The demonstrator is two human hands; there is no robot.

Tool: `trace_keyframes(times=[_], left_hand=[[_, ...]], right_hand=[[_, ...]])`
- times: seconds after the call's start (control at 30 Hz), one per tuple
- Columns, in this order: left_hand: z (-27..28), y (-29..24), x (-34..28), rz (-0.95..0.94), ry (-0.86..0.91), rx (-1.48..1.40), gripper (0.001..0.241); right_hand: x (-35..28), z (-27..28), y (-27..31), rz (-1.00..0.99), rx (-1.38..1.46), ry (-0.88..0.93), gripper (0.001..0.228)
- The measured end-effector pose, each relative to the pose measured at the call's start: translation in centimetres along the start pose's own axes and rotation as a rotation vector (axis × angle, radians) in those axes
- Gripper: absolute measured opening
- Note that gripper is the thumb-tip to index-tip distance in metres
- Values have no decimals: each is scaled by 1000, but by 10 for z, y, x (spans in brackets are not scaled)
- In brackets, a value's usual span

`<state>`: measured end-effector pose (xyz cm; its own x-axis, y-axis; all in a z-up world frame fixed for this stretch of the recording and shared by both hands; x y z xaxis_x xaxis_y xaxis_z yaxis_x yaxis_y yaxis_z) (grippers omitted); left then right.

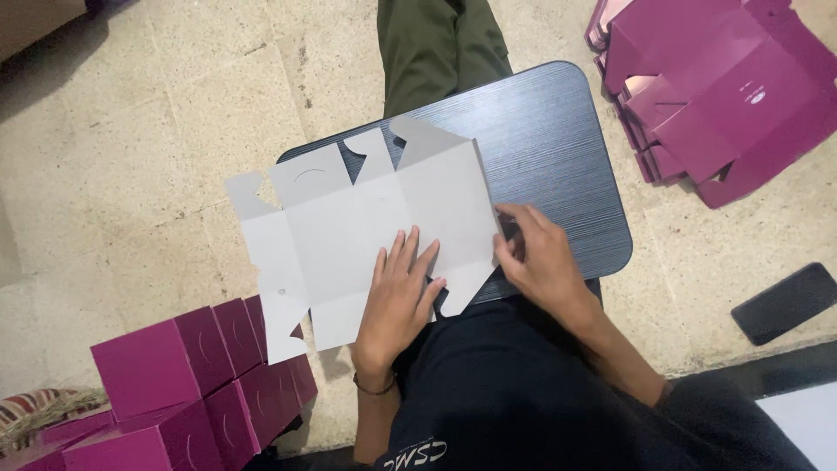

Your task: Folding a flat cardboard template into a finished box

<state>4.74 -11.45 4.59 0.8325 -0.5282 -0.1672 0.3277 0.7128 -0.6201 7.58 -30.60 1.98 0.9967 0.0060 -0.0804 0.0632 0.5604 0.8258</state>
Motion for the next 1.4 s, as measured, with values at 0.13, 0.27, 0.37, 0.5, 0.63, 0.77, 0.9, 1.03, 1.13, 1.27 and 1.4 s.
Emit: trace_keyframes(times=[0.13, 0.27, 0.37, 0.5, 0.63, 0.77, 0.9, 1.03, 1.13, 1.27, 1.4], left_hand=[[-1, -3, 3, 30, 23, -16, 62], [-2, -5, 5, 42, 52, -45, 71], [-1, -5, 7, 37, 66, -29, 77], [-1, 1, 8, 3, 39, 22, 75], [3, 2, 1, -61, -73, 3, 67], [33, -17, -20, -278, -488, -53, 35], [27, -27, -32, -340, -505, -268, 13], [-17, -5, -9, -126, -362, -443, 8], [-51, 24, -2, 64, -349, -630, 26], [-65, 41, 4, 76, -496, -991, 48], [-55, 33, 12, -21, -639, -1028, 53]], right_hand=[[10, 2, -14, -92, 128, 72, 29], [21, -12, -31, -339, 651, 235, 59], [28, -26, -34, -381, 633, 342, 48], [30, -30, -38, -301, 390, 345, 18], [23, -41, -39, -297, 604, 357, 14], [16, -60, -61, -337, 884, 238, 16], [7, -62, -38, -376, 1054, 177, 21], [3, -87, -39, -401, 1118, 235, 21], [-1, -97, -37, -360, 1094, 273, 19], [-7, -96, -36, -232, 1132, 246, 19], [-6, -93, -27, -122, 1017, 266, 24]])
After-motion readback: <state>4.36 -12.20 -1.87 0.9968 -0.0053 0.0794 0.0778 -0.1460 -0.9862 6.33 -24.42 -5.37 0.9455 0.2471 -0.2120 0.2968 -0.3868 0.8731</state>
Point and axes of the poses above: each hand's wrist, its own x-axis towards the middle knuckle, its own z-axis out of the back of the hand, y = z × x, the point moved 8 cm from there along x, towards the middle knuckle, and after that the axes turned 10 degrees about -z, right-handed, at the moved point
